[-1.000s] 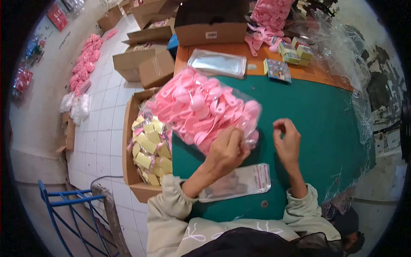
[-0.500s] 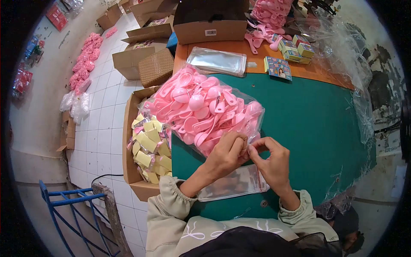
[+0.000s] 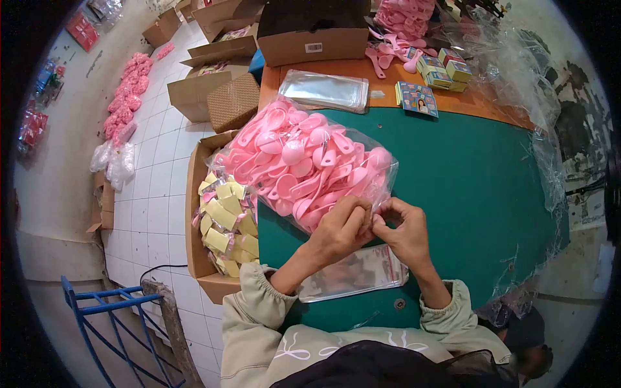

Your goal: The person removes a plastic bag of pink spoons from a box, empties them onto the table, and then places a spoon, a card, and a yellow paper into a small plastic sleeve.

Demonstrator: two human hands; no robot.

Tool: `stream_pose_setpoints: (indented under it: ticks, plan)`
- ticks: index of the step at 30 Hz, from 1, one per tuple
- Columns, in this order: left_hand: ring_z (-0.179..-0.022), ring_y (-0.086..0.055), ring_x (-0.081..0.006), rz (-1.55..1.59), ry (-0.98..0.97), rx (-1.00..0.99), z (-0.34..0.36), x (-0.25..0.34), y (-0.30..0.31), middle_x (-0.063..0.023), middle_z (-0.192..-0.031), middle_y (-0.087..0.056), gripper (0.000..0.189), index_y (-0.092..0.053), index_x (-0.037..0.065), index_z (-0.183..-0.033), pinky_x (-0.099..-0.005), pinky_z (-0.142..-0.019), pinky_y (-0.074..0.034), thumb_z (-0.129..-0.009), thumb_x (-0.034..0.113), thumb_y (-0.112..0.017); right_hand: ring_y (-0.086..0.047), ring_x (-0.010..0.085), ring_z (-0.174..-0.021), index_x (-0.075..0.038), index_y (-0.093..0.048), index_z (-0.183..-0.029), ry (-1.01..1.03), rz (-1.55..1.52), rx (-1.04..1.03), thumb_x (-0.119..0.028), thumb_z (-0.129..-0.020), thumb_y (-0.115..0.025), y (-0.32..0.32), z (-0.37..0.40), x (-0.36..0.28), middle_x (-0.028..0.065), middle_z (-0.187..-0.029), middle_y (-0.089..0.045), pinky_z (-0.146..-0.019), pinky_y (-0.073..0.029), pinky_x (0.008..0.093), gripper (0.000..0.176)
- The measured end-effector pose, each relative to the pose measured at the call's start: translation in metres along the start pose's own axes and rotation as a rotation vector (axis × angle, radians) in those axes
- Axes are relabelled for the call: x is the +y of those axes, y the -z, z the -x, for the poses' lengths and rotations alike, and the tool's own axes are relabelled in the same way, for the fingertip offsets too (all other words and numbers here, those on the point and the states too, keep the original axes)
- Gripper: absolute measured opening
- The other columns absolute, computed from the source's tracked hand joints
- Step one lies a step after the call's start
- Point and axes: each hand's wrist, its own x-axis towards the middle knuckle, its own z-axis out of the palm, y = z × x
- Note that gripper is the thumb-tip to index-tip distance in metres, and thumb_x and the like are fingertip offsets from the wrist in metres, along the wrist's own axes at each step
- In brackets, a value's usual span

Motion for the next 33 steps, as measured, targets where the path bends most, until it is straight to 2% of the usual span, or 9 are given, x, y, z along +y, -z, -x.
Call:
stream_pose_setpoints:
  ticks: [5,9,14,17,20,24,27,33]
  plan:
    - [-0.065,-0.053,-0.0224,0.020,0.112,-0.075,-0.006,0.007,0.009,-0.0110,-0.081,-0.052,0.026,-0.046,0.001,-0.077,-0.0311,-0.053,-0.043,-0.063,-0.004,-0.068,-0.057,0.0066,-0.064,0.002,-0.060,-0.078,0.062,-0.096,0.028,-0.004,-0.073,-0.062,-0.002,-0.002,0.008,0.0035,-0.069,-0.061,-0.060,-0.046,0.0235,0.008]
    - [-0.071,-0.054,-0.0251,-0.080,0.036,-0.059,-0.014,0.018,0.016,-0.0110,-0.084,-0.054,0.028,-0.047,0.002,-0.088,-0.0339,-0.063,-0.044,-0.068,-0.002,-0.065,-0.056,0.0068,-0.064,0.002,-0.058,-0.078,0.099,-0.133,0.044,-0.004,-0.072,-0.063,-0.001,-0.001,0.009,0.0041,-0.068,-0.060,-0.059,-0.046,0.0243,0.009]
    - [-0.078,-0.055,-0.0265,-0.302,0.020,-0.238,-0.024,0.040,0.025,-0.0116,-0.087,-0.055,0.028,-0.049,0.000,-0.101,-0.0339,-0.070,-0.044,-0.074,0.001,-0.058,-0.058,0.0142,-0.063,0.001,-0.058,-0.078,0.281,0.075,0.092,-0.005,-0.071,-0.065,0.002,0.001,0.000,0.0083,-0.069,-0.058,-0.060,-0.046,0.0260,0.012]
    - [-0.073,-0.050,-0.0195,-0.484,0.016,-0.286,-0.021,0.045,0.016,-0.0070,-0.081,-0.048,0.039,-0.050,-0.001,-0.105,-0.0281,-0.065,-0.044,-0.068,0.007,-0.057,-0.059,0.0178,-0.063,0.001,-0.058,-0.078,0.339,0.133,0.089,-0.005,-0.071,-0.066,0.005,-0.001,-0.003,0.0097,-0.070,-0.058,-0.060,-0.046,0.0271,0.013]
    - [-0.070,-0.048,-0.0181,-0.514,-0.001,-0.289,-0.020,0.041,0.010,-0.0072,-0.079,-0.046,0.041,-0.049,-0.002,-0.107,-0.0267,-0.064,-0.043,-0.067,0.007,-0.057,-0.059,0.0179,-0.063,0.001,-0.058,-0.078,0.331,0.134,0.102,-0.005,-0.071,-0.066,0.005,0.000,-0.003,0.0095,-0.070,-0.058,-0.059,-0.046,0.0276,0.013]
    - [-0.075,-0.053,-0.0228,-0.333,0.074,-0.208,-0.017,0.036,0.007,-0.0109,-0.085,-0.048,0.038,-0.048,-0.003,-0.108,-0.0308,-0.066,-0.045,-0.072,0.004,-0.056,-0.058,0.0156,-0.062,0.001,-0.058,-0.078,0.305,0.129,0.151,-0.004,-0.070,-0.066,0.003,0.000,-0.002,0.0087,-0.069,-0.058,-0.059,-0.046,0.0270,0.012]
    - [-0.078,-0.055,-0.0296,-0.203,0.109,-0.168,-0.017,0.037,0.009,-0.0156,-0.090,-0.051,0.030,-0.047,-0.001,-0.102,-0.0371,-0.068,-0.047,-0.074,-0.001,-0.058,-0.058,0.0136,-0.062,0.000,-0.058,-0.077,0.257,0.117,0.166,-0.002,-0.069,-0.065,0.005,0.001,-0.001,0.0084,-0.069,-0.059,-0.059,-0.046,0.0262,0.010]
    - [-0.075,-0.055,-0.0300,-0.211,0.028,-0.067,-0.014,0.032,0.005,-0.0142,-0.087,-0.052,0.030,-0.047,-0.001,-0.100,-0.0376,-0.065,-0.046,-0.073,-0.002,-0.060,-0.058,0.0131,-0.064,0.000,-0.058,-0.076,0.211,0.052,0.155,-0.001,-0.069,-0.064,0.003,0.001,0.004,0.0088,-0.069,-0.061,-0.061,-0.047,0.0262,0.009]
